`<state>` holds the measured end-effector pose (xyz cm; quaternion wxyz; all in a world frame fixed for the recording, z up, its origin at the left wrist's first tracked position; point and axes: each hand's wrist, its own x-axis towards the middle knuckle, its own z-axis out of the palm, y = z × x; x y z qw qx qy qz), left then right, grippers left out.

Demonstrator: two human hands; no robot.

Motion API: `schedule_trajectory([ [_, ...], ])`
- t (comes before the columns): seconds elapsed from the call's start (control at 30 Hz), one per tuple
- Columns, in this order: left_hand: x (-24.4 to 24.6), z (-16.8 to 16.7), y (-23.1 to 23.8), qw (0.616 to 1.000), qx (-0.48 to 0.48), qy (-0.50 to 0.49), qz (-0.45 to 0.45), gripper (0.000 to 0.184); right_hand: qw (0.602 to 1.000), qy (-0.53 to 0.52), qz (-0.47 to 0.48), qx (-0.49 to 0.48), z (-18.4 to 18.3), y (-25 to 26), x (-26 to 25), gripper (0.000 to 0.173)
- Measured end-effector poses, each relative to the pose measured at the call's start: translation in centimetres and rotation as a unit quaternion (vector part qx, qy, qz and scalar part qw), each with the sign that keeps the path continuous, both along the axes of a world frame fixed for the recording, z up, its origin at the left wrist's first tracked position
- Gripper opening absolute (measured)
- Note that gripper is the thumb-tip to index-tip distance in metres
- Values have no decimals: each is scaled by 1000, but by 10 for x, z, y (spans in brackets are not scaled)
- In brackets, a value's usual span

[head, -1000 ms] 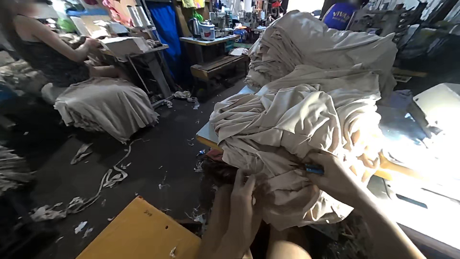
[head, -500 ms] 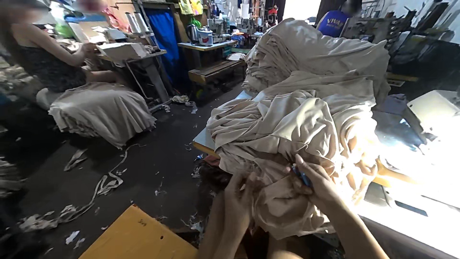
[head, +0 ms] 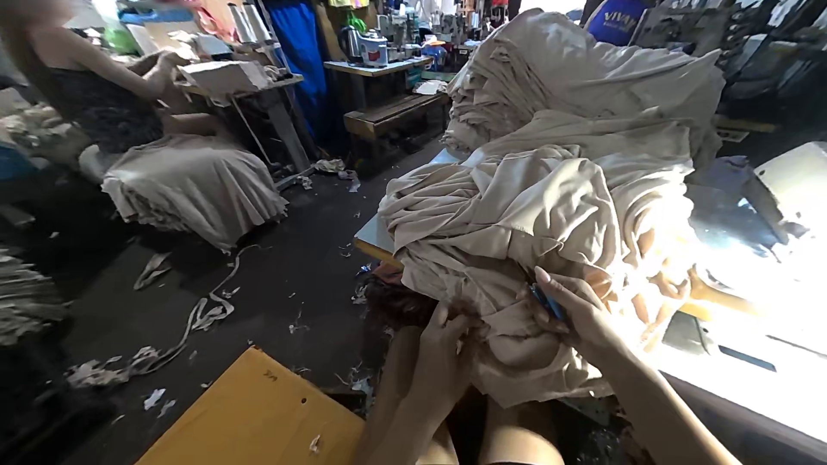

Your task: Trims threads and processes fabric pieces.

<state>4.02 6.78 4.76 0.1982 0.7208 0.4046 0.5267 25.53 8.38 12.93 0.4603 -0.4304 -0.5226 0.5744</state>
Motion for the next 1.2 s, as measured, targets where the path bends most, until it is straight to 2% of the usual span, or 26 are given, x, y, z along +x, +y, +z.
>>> schedule_trajectory([
  [0.07,-11,5,2,992,-70,-60,-81,11,989,-108,7,101,-2,-6,1,34],
  [0.1,-19,8,3,983,-116,-89,-114,13,971,-177,12,160,-7,-9,4,28],
  [0.17,-31,12,3,967,-200,-101,-119,19,914,-321,18,246,-16,-15,4,25],
  [0.27,-34,14,3,965,-226,-85,-105,27,811,-469,-32,349,-23,-24,-10,33],
  [0.37,-31,15,2,970,-210,-89,-85,27,770,-504,-66,385,-28,-24,-21,37],
  [0.53,-29,17,1,973,-205,-85,-66,21,718,-525,-115,442,-41,-17,-35,34],
  [0.57,-32,19,0,969,-210,-101,-86,18,727,-523,-111,431,-40,-16,-35,34],
  [0.6,-36,24,-2,959,-212,-131,-133,15,758,-503,-97,404,-36,-15,-33,32],
  [0.67,-58,32,-9,919,-234,-140,-285,15,861,-397,-37,316,-22,-12,-17,28],
  [0.7,-74,36,-10,898,-251,-103,-347,18,908,-318,-3,273,-14,-10,-4,25],
  [0.73,-89,38,-12,890,-262,-38,-372,19,941,-237,19,241,-6,-9,8,23],
  [0.8,-108,38,-12,912,-233,111,-319,26,977,-113,11,182,9,-13,29,24],
  [0.83,-108,39,-14,933,-206,152,-254,24,984,-71,-9,164,14,-17,37,24],
  [0.9,-90,45,-17,963,-153,155,-157,18,984,-37,-63,161,17,-29,46,24],
  [1.0,-48,50,-19,985,-62,92,-133,14,953,-137,-199,183,3,-49,40,22],
  [1.1,8,52,-21,993,-36,45,-101,15,910,-227,-277,208,-29,-64,22,43],
  [1.13,26,52,-21,995,-47,42,-83,16,912,-214,-288,197,-36,-68,18,43],
  [1.2,56,50,-18,994,-68,79,-41,17,927,-138,-310,159,-40,-73,15,32],
])
